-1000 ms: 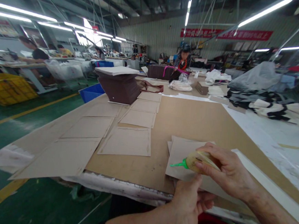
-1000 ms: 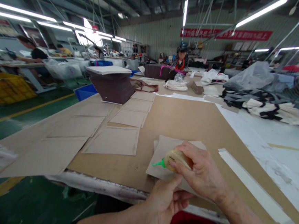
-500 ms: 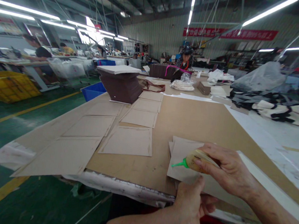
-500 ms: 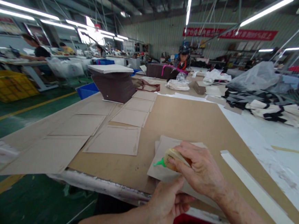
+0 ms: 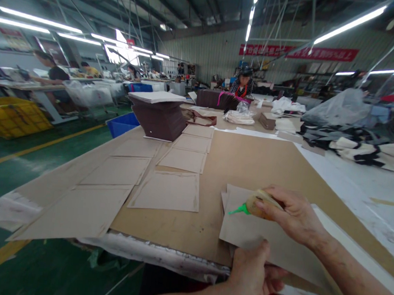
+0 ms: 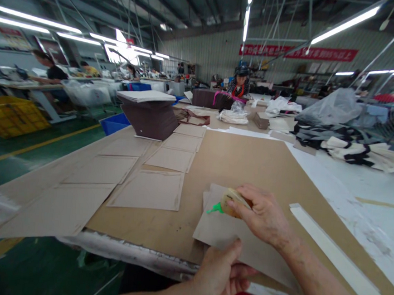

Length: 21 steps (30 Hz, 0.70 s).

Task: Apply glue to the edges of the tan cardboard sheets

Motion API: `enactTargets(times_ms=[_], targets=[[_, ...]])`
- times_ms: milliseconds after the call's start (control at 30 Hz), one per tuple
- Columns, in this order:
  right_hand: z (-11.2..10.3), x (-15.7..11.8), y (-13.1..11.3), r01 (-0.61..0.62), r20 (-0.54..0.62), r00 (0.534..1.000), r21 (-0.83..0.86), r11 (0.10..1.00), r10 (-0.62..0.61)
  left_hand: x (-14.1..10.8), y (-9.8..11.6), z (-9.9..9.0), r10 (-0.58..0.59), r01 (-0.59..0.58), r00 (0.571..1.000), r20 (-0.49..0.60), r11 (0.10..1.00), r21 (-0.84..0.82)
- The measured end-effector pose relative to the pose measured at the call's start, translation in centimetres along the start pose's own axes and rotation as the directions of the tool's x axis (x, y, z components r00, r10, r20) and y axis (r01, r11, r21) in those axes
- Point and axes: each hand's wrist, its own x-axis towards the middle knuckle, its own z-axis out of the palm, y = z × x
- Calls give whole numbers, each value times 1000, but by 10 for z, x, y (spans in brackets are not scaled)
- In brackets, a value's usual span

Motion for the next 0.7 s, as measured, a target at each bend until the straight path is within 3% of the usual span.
enactTargets(times_ms=[167,333,533,700], targets=[[2,11,17,-16,-89,996,-44,999,13,-2,3,2,-1,1,1000,30,1000,10],[3,14,25,-48,-53,997,-28,998,47,3,0,0,-24,24,999,26,1000,1],[7,28,42,-130,-158,981,-73,989,117,21,-12,-14,19,-13,987,159,999,-39],[6,30,43,-145,-150,979,-54,988,136,27,-16,-17,11,-6,986,168,999,-33]])
